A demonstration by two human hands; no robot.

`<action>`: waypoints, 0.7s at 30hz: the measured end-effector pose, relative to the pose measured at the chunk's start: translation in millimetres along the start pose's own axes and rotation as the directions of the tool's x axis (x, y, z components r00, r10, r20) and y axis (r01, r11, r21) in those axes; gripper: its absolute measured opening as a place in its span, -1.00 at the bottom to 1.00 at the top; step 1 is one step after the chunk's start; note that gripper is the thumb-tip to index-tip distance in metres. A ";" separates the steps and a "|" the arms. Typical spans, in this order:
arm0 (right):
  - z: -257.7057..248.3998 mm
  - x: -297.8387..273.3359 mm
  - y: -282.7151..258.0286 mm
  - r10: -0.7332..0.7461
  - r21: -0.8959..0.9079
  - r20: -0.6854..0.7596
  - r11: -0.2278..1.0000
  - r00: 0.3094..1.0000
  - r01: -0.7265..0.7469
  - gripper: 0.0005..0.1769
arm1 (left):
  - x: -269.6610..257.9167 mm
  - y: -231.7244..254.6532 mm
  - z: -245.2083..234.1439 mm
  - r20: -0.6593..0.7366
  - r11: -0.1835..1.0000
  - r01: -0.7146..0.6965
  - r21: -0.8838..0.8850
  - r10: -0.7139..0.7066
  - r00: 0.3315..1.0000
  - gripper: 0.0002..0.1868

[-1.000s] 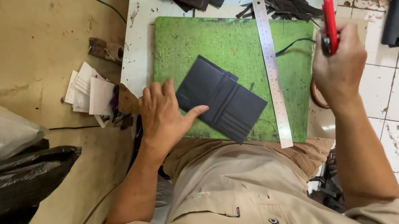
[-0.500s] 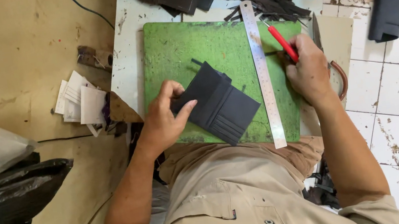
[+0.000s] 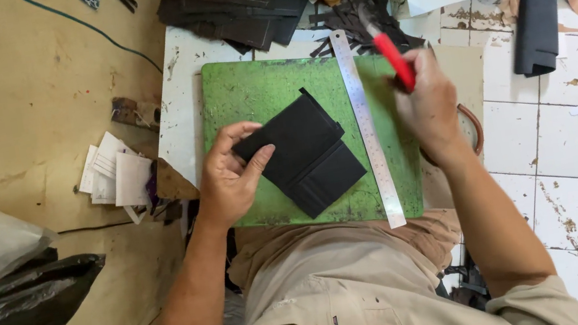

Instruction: Trimming and folding leather to assemble a wallet

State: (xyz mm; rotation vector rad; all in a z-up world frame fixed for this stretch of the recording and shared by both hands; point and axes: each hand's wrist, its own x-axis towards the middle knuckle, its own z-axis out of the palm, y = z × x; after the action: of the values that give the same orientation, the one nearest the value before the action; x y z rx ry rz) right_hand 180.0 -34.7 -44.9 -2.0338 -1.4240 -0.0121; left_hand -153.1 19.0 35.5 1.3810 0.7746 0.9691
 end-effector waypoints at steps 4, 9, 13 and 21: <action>-11.5 -26.2 -23.7 0.033 -0.109 0.087 0.994 0.996 -0.024 -0.42 | -12.0 -24.7 27.3 -0.071 0.956 0.073 -0.283 -0.096 0.993 -0.30; -25.4 -34.3 -54.0 -0.174 -0.231 -0.039 0.960 0.984 0.161 -0.49 | -28.9 -75.7 45.5 -0.093 0.961 0.148 -0.232 -0.174 0.980 -0.59; -50.9 -55.0 -86.1 -0.115 0.298 0.046 0.950 0.992 0.096 -0.72 | -21.6 -42.6 49.7 -0.059 0.947 0.138 -0.289 -0.162 0.985 -0.55; -56.4 -83.6 -102.6 0.266 0.641 0.079 0.725 0.961 -0.253 -0.92 | -22.0 -34.6 69.7 -0.022 0.942 0.130 -0.308 -0.144 0.989 -0.53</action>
State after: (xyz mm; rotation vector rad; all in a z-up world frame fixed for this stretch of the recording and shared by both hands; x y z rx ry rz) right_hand 78.4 -112.7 20.7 -1.6050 -0.9249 0.5163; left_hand -96.3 -29.1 3.7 1.0263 0.7089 0.9671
